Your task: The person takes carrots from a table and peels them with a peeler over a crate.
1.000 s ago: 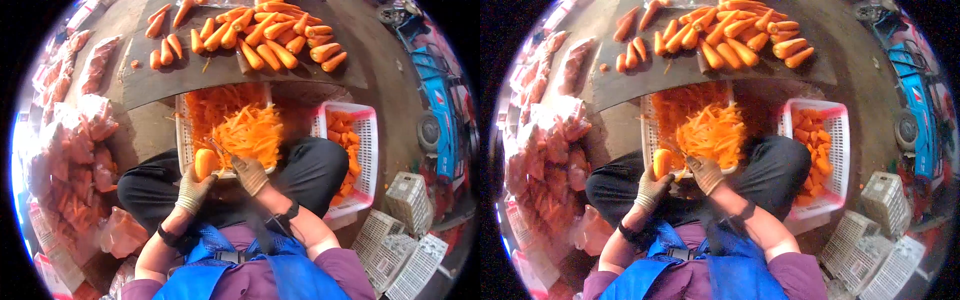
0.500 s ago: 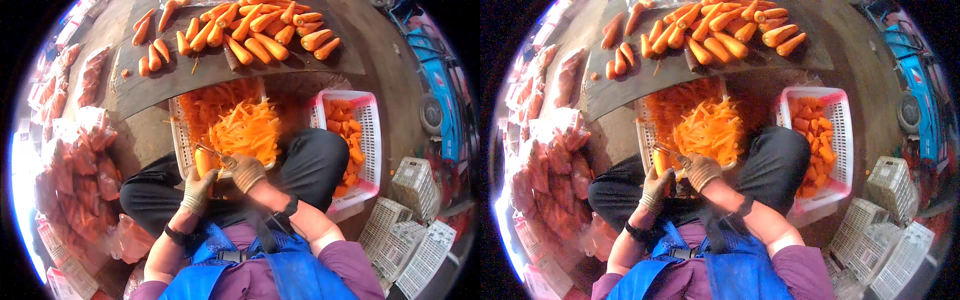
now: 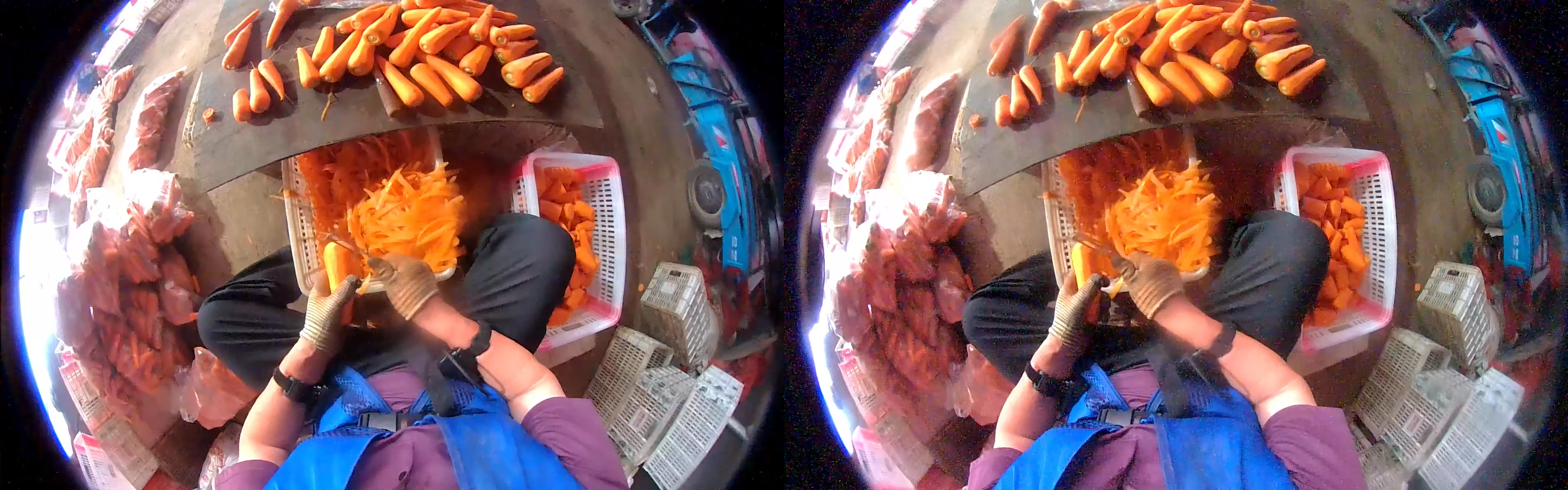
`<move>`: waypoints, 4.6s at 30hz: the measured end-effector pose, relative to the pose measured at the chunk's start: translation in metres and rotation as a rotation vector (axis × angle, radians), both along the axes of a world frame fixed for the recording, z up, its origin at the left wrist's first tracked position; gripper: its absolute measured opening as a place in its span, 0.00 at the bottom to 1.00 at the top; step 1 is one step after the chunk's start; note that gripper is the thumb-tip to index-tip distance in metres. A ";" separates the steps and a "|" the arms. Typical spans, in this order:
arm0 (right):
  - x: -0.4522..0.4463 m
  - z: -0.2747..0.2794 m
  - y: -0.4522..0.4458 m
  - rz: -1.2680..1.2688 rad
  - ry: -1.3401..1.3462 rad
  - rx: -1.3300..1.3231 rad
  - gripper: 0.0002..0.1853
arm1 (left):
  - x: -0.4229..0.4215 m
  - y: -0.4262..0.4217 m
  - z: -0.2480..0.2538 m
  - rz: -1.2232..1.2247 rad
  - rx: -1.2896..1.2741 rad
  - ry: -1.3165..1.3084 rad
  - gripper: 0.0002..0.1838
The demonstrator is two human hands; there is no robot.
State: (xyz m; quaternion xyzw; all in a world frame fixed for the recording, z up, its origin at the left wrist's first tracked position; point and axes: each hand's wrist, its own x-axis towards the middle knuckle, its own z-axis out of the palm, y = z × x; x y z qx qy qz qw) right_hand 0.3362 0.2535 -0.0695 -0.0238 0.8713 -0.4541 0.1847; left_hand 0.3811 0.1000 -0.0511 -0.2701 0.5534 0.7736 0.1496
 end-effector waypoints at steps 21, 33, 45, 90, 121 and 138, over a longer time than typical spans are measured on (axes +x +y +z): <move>0.001 -0.004 -0.001 -0.051 0.028 -0.104 0.29 | -0.013 0.006 0.007 0.016 -0.095 0.057 0.18; -0.005 -0.025 0.004 -0.100 -0.094 0.069 0.31 | -0.012 0.006 0.046 0.133 0.386 0.000 0.31; -0.004 -0.010 -0.002 -0.041 -0.007 0.008 0.32 | -0.015 0.016 0.016 -0.027 -0.021 0.012 0.19; -0.015 0.001 0.004 -0.078 -0.181 0.121 0.28 | -0.021 0.027 0.024 0.081 0.019 0.012 0.16; -0.012 0.008 0.001 -0.082 0.102 0.142 0.26 | -0.034 0.025 0.008 0.060 -0.116 -0.011 0.17; -0.011 -0.004 0.008 -0.109 0.141 0.078 0.27 | -0.015 0.007 0.010 0.076 0.393 -0.157 0.30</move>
